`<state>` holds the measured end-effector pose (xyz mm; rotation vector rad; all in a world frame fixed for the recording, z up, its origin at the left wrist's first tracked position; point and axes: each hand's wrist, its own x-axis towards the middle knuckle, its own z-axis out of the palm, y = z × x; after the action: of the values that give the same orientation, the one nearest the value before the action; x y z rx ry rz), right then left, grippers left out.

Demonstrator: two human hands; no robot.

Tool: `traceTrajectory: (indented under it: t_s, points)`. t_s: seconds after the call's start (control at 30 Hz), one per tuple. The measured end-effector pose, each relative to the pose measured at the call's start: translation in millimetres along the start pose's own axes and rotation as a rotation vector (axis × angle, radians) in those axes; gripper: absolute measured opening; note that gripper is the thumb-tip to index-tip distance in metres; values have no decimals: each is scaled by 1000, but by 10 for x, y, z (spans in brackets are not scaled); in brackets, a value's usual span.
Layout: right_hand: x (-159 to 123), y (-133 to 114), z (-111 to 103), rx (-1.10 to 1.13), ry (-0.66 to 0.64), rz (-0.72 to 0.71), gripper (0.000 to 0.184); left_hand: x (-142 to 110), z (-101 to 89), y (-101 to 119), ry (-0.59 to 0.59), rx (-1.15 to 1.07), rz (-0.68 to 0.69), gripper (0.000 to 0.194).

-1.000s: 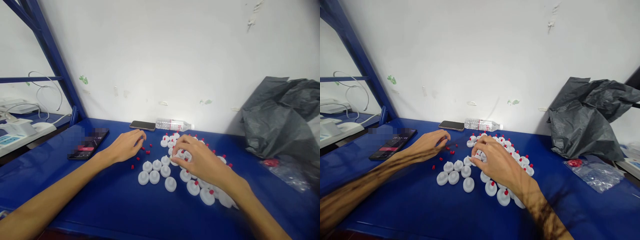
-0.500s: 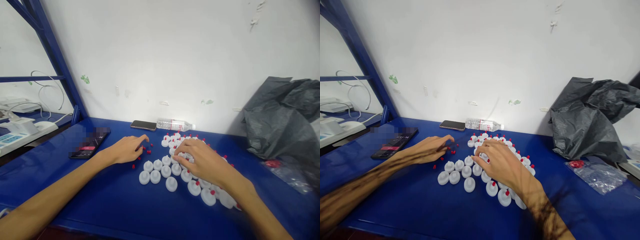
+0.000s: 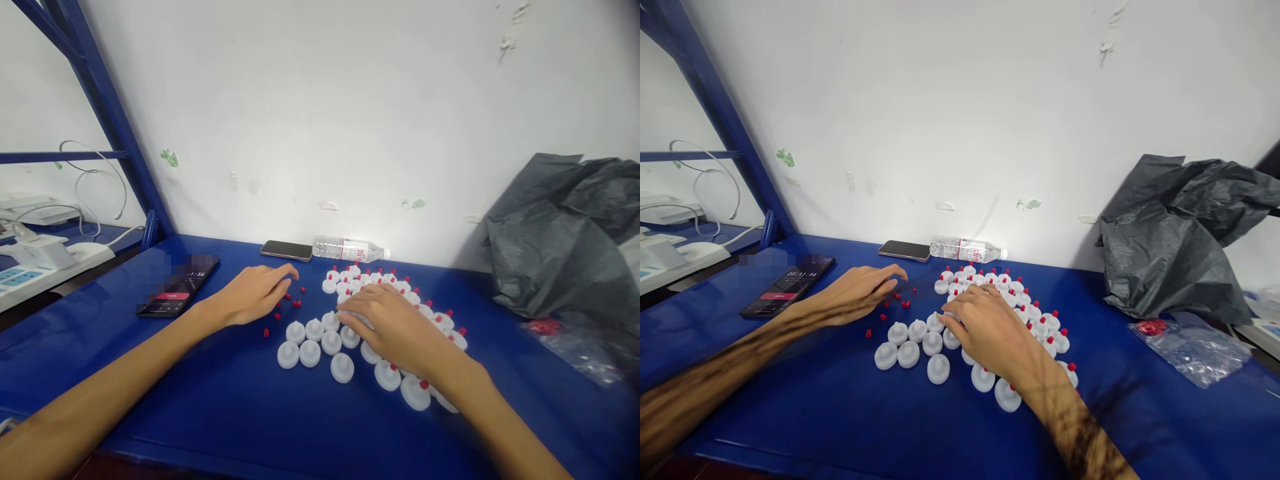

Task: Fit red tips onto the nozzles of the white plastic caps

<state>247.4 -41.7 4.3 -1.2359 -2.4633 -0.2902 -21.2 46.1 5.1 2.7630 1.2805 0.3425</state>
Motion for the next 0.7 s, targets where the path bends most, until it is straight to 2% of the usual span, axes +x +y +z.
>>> traceTrajectory:
  t_s: [0.17,0.4,0.57,0.7]
  points:
    - [33,10,-9,-34,217,98,20,-39,12,61,63,-49,108,25]
    - [41,-153,9,201,242,164,33,-128,13,232,241,-118,235,24]
    - [54,-266,66,179,287,19,45,-182,62,383,288,-56,323,30]
    - [68,-335,82,153,346,-60,28,-211,115,483,273,4,352,19]
